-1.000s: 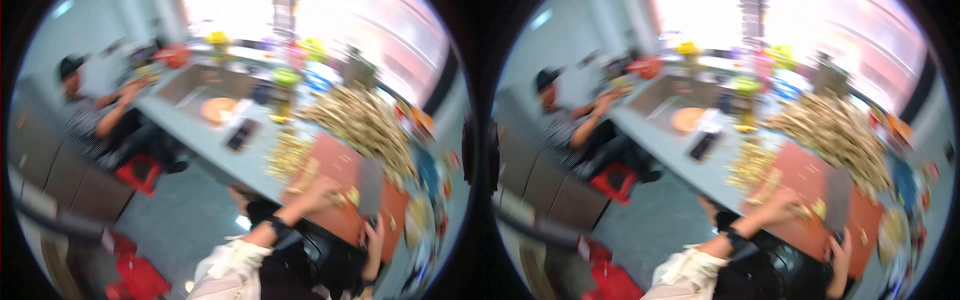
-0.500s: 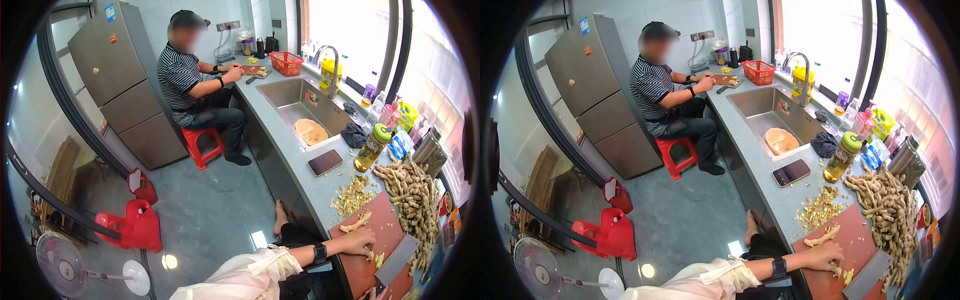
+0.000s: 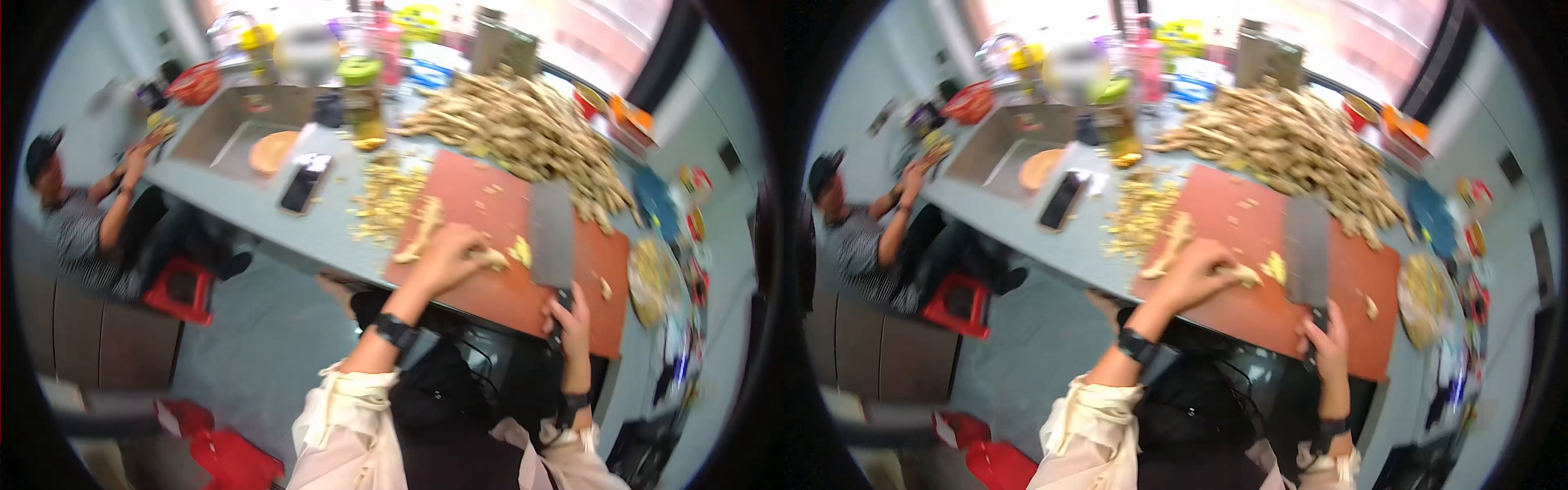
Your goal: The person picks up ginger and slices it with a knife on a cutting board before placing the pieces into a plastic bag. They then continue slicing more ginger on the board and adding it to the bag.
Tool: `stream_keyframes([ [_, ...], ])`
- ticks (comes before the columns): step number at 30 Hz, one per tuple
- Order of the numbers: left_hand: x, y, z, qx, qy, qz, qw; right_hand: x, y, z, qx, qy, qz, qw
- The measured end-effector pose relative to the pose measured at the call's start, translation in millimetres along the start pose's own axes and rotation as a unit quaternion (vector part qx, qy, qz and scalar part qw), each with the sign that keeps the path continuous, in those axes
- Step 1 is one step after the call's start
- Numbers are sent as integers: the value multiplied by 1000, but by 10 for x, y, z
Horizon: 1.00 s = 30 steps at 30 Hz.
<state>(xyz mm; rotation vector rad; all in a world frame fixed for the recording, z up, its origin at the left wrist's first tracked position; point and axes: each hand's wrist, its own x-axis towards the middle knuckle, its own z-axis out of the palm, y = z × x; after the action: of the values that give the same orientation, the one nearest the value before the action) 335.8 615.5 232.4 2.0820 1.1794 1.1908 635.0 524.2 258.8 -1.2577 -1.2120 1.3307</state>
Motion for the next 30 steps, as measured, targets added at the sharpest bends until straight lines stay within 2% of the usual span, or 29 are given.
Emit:
stream_keyframes([
  [1, 23, 49, -31, -13, -20, -31, 999, 8, 21, -16, 16, -7, -9, 1000],
  [4, 34, 28, -72, -15, -19, -2, 1000, 3, -91, 13, 21, 7, 5, 1000],
  [8, 16, 84, -93, -10, -26, -20, 999, 37, -204, -4, 30, -39, 20, 999],
  [12, 30, 81, -78, -14, -20, -23, 999, 28, -415, 89, -7, -75, 54, 996],
  [14, 31, 104, -75, -1, -28, -41, 999, 42, -479, 94, -79, -96, 72, 990],
  [17, 33, 105, -90, 17, -30, -42, 999, 87, -521, 45, -60, -91, 88, 990],
  [24, 29, 187, -52, 53, -38, -32, 997, -13, -736, 31, -126, -36, 74, 989],
  [30, 23, 191, 59, 82, -11, -5, 997, -99, -951, 184, -239, -77, 23, 968],
])
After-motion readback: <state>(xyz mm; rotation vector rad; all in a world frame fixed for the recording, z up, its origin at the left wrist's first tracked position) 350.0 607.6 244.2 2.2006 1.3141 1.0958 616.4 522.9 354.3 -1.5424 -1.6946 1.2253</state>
